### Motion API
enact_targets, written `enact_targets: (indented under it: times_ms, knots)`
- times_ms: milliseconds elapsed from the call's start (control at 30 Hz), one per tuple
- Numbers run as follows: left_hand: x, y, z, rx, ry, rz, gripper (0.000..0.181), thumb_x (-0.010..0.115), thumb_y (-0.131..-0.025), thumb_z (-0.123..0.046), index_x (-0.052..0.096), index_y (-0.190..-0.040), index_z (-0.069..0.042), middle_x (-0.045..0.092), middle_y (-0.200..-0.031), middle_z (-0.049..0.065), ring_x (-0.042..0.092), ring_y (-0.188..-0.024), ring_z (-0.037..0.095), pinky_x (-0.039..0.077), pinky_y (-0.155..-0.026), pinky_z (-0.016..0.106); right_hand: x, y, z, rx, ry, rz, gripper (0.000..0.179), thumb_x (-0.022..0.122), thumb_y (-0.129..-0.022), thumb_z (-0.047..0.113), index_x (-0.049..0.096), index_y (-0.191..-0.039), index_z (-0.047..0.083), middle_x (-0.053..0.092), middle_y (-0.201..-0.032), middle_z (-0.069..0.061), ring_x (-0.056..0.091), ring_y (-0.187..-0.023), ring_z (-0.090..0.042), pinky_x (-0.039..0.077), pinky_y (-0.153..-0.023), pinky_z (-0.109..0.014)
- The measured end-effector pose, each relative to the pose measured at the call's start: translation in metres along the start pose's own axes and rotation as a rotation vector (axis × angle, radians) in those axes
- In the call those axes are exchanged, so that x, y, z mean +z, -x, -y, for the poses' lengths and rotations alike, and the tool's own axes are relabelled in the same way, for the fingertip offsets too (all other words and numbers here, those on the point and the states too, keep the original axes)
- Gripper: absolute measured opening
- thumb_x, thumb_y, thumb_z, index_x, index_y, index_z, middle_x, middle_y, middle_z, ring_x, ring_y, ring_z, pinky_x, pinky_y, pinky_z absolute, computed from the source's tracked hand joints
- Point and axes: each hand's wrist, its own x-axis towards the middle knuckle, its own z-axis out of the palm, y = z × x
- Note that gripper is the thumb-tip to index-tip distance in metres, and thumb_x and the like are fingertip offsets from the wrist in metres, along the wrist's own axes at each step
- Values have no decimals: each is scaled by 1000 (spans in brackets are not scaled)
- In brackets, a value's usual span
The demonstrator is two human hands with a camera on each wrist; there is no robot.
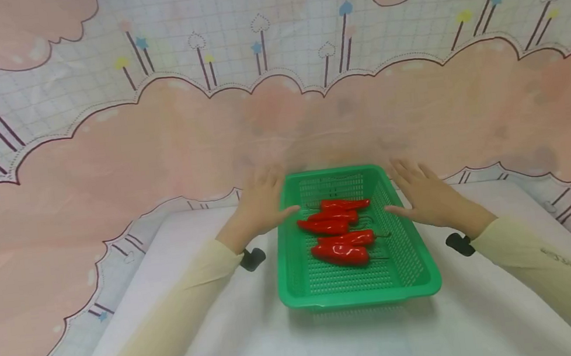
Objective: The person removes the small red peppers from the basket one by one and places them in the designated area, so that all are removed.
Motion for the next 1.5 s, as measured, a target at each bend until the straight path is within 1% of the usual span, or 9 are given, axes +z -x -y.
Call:
enact_targets:
  times_ms: [133, 300, 467, 667, 767, 900, 1067, 1200, 1500]
  knots:
    - [1, 1, -4, 66, 25, 71, 90, 51, -89, -56, 12, -150, -3, 10, -158, 13, 11, -146, 31, 9, -119, 49, 14, 9, -2, -39, 14, -7, 89, 54, -89, 49, 12, -149, -2, 19, -154, -25, 16, -142, -42, 12, -114, -62]
    - [0, -2, -9, 168, 82, 188, 88, 55, -88, -53, 15, -150, -5, 16, -157, 11, 18, -145, 30, 15, -118, 47, 24, 20, -2, -48, -3, 17, 83, 52, -92, 46, 17, -147, -5, 19, -154, -25, 16, -143, -41, 13, -114, -61]
    - [0, -9, -14, 277, 234, 306, 77, 65, -87, -37, 29, -147, -5, 35, -151, 10, 38, -137, 27, 31, -114, 42, 33, 30, -3, -46, -38, 68, 75, 51, -94, 40, 22, -146, -6, 18, -154, -24, 16, -143, -40, 13, -114, -60]
    - [2, -28, -11, 372, 427, 464, 59, 64, -88, -23, 43, -139, -2, 50, -140, 13, 50, -127, 27, 42, -106, 37, 44, 37, -3, -58, -75, 94, 69, 51, -95, 34, 25, -145, -5, 21, -154, -23, 19, -142, -41, 15, -114, -59]
    - [5, -39, -7, 363, 548, 561, 53, 62, -89, -20, 46, -136, 0, 53, -137, 16, 52, -126, 27, 44, -104, 35, 47, 39, -3, -62, -86, 95, 67, 51, -95, 33, 26, -145, -4, 23, -153, -23, 22, -141, -41, 15, -114, -59]
    - [8, -51, -5, 308, 680, 679, 47, 59, -92, -21, 50, -134, -3, 53, -138, 12, 50, -127, 25, 44, -103, 34, 50, 41, -4, -67, -93, 99, 65, 50, -96, 32, 27, -145, -4, 24, -153, -22, 23, -141, -40, 17, -114, -57]
    - [17, -62, -8, 245, 828, 785, 44, 56, -93, -20, 50, -133, -2, 53, -137, 12, 52, -124, 24, 43, -105, 40, 52, 43, -3, -78, -91, 94, 64, 49, -96, 32, 28, -144, -5, 25, -152, -23, 25, -140, -40, 18, -114, -56]
    - [26, -68, -12, 203, 861, 810, 41, 55, -94, -19, 52, -132, -3, 59, -129, 13, 57, -117, 21, 45, -103, 39, 54, 43, -3, -73, -104, 91, 64, 49, -96, 31, 28, -144, -5, 25, -152, -23, 25, -140, -40, 19, -114, -56]
    - [45, -77, -28, 181, 861, 843, 40, 56, -94, -17, 53, -131, -3, 61, -127, 11, 60, -115, 19, 49, -98, 31, 59, 47, -5, -51, -129, 84, 64, 46, -97, 29, 23, -145, -8, 21, -153, -24, 22, -141, -41, 19, -114, -56]
